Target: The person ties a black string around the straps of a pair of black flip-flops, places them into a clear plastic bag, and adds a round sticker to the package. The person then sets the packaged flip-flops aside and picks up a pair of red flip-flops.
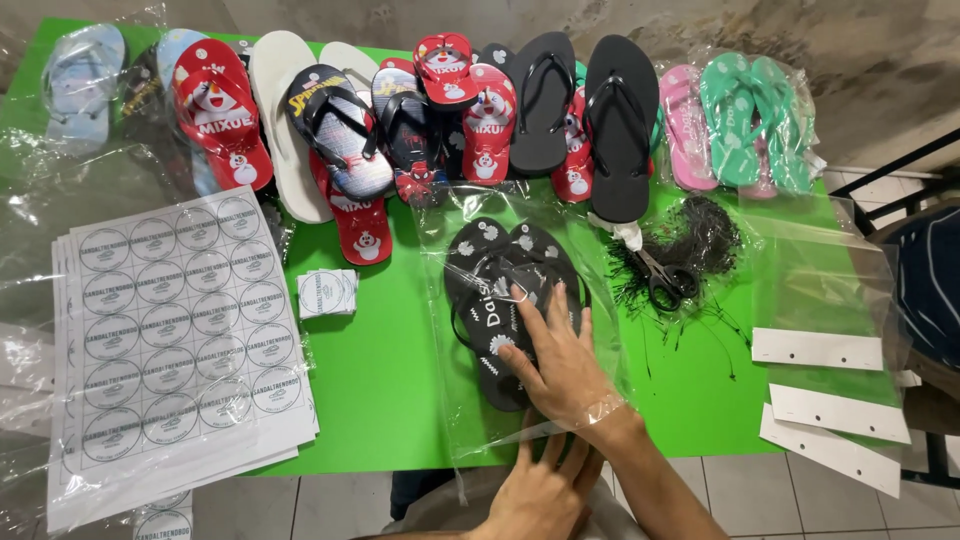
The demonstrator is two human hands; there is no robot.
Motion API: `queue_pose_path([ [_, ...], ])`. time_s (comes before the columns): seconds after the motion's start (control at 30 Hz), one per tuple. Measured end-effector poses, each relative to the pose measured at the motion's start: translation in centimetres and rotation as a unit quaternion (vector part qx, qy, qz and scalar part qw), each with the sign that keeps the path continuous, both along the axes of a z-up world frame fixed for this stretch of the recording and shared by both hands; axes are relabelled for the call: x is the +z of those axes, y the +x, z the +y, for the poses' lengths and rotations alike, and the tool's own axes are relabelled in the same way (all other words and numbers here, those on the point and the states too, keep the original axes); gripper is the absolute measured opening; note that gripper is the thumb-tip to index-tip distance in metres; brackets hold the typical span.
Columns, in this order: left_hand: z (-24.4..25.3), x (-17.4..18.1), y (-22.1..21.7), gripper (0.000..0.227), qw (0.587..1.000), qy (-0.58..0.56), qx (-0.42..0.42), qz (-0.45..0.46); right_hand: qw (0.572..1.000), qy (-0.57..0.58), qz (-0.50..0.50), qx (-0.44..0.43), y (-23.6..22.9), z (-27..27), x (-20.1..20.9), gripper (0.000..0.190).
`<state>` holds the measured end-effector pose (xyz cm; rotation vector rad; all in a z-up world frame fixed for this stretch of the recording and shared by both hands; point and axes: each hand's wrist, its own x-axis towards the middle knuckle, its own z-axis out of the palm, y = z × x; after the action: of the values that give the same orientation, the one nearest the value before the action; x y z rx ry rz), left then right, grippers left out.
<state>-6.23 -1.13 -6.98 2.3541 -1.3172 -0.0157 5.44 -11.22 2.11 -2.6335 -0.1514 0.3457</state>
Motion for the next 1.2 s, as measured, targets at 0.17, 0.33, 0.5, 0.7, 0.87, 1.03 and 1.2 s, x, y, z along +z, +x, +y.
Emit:
queue_pose_path([
  [0.17, 0.6, -0.3, -0.9, 0.068, 0.998, -0.025, 0.029, -0.04, 0.997, -0.075, -0.008, -0.024, 0.7, 0.1, 0.5, 0.09],
  [0.33, 0.4, -0.8, -0.9, 0.063, 0.999, -0.023, 0.027, -0.028, 0.987, -0.155, -0.032, 0.007, 0.7, 0.0, 0.0, 0.085],
  [0.5, 0.9, -0.2, -0.2, 0.075, 0.997, -0.006, -0.028, 0.067, 0.999, -0.018, -0.004, 0.044, -2.5, -0.2, 3.5, 0.088],
  [0.7, 1.2, -1.1, -0.3, 0.056, 0.998, -0.045, -0.032, 0.01, 0.994, -0.061, 0.018, 0.094, -5.1, -2.3, 2.2, 0.104],
  [0.87, 1.4, -0.8, -0.5, 0.057, 0.999, -0.037, 0.002, -0.009, 0.995, -0.069, -0.001, 0.066, -4.6, -2.5, 1.0, 0.087],
  [1.03, 1.7, 0.7, -0.2, 0.034, 0.99, -0.102, 0.046, -0.092, 0.994, -0.09, -0.053, 0.025, -4.1, -3.3, -1.0, 0.084],
  [1.2, 1.6, 0.0, -0.3, 0.045, 0.996, -0.064, 0.025, -0.054, 0.995, -0.068, -0.069, 0.02, -3.9, -3.6, -2.5, 0.084],
])
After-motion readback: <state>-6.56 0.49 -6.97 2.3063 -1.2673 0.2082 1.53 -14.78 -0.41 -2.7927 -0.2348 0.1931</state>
